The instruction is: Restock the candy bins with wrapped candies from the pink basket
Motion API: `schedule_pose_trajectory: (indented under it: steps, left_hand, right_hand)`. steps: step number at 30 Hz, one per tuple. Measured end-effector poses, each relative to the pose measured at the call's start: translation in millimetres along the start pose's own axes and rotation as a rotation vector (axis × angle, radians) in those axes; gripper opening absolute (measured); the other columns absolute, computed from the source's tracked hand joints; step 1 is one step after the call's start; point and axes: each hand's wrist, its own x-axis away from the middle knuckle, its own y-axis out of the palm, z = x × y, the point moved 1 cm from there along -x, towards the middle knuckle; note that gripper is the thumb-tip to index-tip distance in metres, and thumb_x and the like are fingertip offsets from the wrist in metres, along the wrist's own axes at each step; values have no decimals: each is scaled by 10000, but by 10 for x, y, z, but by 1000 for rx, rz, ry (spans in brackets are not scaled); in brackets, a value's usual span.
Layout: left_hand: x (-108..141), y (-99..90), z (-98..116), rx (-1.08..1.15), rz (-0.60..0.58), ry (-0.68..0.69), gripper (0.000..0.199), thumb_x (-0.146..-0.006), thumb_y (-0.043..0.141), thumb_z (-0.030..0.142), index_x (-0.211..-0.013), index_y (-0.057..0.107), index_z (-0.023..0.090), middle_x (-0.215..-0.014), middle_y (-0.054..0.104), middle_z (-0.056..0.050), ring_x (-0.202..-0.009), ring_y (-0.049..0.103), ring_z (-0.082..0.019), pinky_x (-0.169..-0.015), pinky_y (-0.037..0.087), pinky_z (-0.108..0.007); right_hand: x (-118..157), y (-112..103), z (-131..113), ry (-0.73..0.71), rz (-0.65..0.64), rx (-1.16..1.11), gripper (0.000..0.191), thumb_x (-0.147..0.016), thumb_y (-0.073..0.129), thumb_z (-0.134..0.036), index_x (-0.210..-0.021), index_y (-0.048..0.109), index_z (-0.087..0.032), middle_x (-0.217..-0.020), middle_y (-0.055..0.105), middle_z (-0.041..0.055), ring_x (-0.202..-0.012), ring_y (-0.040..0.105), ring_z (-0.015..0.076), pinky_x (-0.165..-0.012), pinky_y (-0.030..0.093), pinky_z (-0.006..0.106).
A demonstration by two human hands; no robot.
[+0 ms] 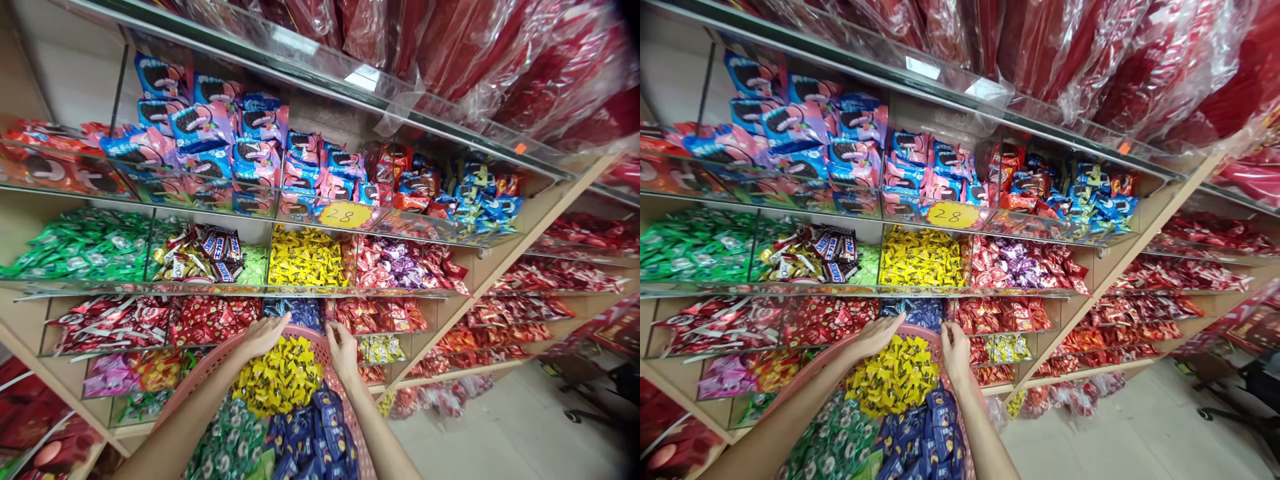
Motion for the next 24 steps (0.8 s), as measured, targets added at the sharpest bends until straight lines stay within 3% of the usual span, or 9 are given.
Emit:
schedule_pose_trajectory:
  steps: [6,14,24]
  left_hand:
    - [-9,23,-20,-40,-2,31,578,-829,43,548,-1302,287,322,-1287,420,-9,-1152,389,-229,-924,266,-372]
    - [17,-17,6,-8,-19,20,608,-825,30,551,-1262,363,292,-1262,448,-24,-1144,398,-223,-927,268,-365]
    - [21,-16,15,2,20,19,695,-795,-22,605,-1209,436,286,-1235,477,-33,-1117,427,-238,-902,292,-390]
  right_hand:
    - [4,10,-19,-15,-5,-6,287,-818,392,-366,-818,592,-160,-758,619,38,-648,544,126,-624,411,223]
    - [25,20,-18,-7,-31,1,299,-827,373,-379,-816,571,-155,-692,591,29,-567,492,120,-563,386,222]
    - [41,35,-28,-10,-46,5,291,-829,377,-369,-800,573,-156,-713,604,30,-606,521,125,-585,396,221]
